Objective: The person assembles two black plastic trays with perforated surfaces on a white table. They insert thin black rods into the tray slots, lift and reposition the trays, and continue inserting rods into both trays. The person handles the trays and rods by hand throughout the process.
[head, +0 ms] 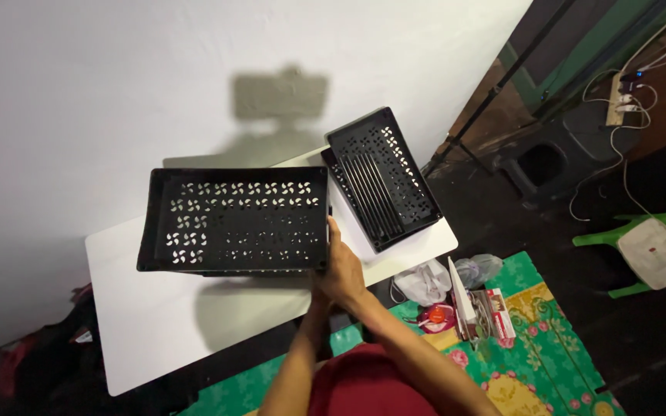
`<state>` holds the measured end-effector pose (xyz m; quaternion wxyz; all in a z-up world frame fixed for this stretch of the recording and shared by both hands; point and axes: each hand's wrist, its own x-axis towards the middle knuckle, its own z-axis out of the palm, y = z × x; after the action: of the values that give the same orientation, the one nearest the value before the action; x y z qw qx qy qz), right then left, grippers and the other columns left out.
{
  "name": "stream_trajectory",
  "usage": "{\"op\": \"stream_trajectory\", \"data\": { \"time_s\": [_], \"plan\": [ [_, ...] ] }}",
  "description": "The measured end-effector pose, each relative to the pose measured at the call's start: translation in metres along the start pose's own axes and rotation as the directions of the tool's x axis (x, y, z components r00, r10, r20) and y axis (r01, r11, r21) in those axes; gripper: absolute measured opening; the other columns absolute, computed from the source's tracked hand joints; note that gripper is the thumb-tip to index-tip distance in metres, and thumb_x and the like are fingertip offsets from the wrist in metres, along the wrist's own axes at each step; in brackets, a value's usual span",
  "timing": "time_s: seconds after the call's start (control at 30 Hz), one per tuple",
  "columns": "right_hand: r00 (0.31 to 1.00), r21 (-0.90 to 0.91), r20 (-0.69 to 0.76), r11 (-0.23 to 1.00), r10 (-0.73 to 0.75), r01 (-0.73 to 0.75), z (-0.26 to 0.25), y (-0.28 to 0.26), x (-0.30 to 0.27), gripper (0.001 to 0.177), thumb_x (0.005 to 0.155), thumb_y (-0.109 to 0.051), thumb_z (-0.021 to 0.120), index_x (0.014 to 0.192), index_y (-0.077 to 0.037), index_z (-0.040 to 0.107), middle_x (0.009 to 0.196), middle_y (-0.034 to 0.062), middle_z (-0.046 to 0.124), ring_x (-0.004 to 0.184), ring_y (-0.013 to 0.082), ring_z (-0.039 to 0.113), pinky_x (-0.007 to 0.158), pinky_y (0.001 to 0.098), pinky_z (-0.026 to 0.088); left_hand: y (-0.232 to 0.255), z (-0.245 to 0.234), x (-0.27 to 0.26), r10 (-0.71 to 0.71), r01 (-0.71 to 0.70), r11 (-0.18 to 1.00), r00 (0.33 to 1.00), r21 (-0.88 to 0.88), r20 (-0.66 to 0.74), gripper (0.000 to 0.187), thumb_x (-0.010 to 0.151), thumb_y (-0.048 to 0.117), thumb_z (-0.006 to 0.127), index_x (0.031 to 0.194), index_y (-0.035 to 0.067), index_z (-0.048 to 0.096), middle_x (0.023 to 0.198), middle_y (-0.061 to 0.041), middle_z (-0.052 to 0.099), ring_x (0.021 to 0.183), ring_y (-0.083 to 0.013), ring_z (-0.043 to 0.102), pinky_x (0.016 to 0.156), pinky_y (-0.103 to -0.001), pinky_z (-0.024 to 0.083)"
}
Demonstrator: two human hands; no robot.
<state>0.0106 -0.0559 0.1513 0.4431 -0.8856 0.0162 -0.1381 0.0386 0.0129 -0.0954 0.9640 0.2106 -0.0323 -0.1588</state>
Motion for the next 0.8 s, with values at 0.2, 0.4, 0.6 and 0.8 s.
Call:
{"op": "stream_trajectory", "data": {
  "time_s": [0.2,0.4,0.6,0.8],
  "plan": [
    [0.997,-0.018,0.045,0.998,0.061,-0.060,-0.004,0.004,0.006,0.113,0.069,-0.013,0.085,0.158,-0.004,0.017,0.094,0.0225,0.072,0.088,0.0429,0.070,0.075,0.0477,0.056,-0.007,0.007,-0.010,0.084,-0.098,0.850,0.995,0.518,0.051,0.051,0.111,0.029,0.046,0.152,-0.001,0.039,0.146,-0.010,0.052,0.136,-0.0220,0.050,0.115,-0.036,0.038],
    [1.000,-0.023,0.003,1.000,0.016,-0.016,-0.002,0.003,0.000,0.109,0.069,-0.011,0.084,0.157,-0.001,0.020,0.096,0.0223,0.071,0.089,0.0428,0.070,0.076,0.0478,0.055,-0.030,0.014,-0.014,0.219,-0.154,0.017,0.965,0.988,0.147,0.052,0.111,0.028,0.042,0.155,0.001,0.034,0.152,-0.008,0.046,0.142,-0.0190,0.041,0.119,-0.034,0.030],
    [0.996,0.012,0.051,0.998,0.068,-0.069,-0.006,0.005,0.003,0.107,0.072,-0.013,0.084,0.156,-0.001,0.020,0.092,0.0225,0.072,0.086,0.0438,0.070,0.073,0.0490,0.055,0.013,-0.003,0.006,0.067,-0.309,0.255,0.951,0.916,0.302,0.051,0.107,0.024,0.053,0.151,0.001,0.040,0.147,-0.009,0.052,0.137,-0.0224,0.049,0.117,-0.037,0.037],
    [0.998,-0.078,0.043,0.996,0.047,-0.044,-0.005,0.003,0.007,0.109,0.070,-0.011,0.082,0.157,-0.002,0.018,0.092,0.0247,0.071,0.085,0.0461,0.069,0.073,0.0502,0.054,-0.016,0.009,-0.015,0.195,-0.207,0.377,0.971,0.903,0.141,0.056,0.110,0.017,0.048,0.159,0.000,0.027,0.160,-0.012,0.040,0.147,-0.0272,0.040,0.121,-0.040,0.030]
  ]
}}
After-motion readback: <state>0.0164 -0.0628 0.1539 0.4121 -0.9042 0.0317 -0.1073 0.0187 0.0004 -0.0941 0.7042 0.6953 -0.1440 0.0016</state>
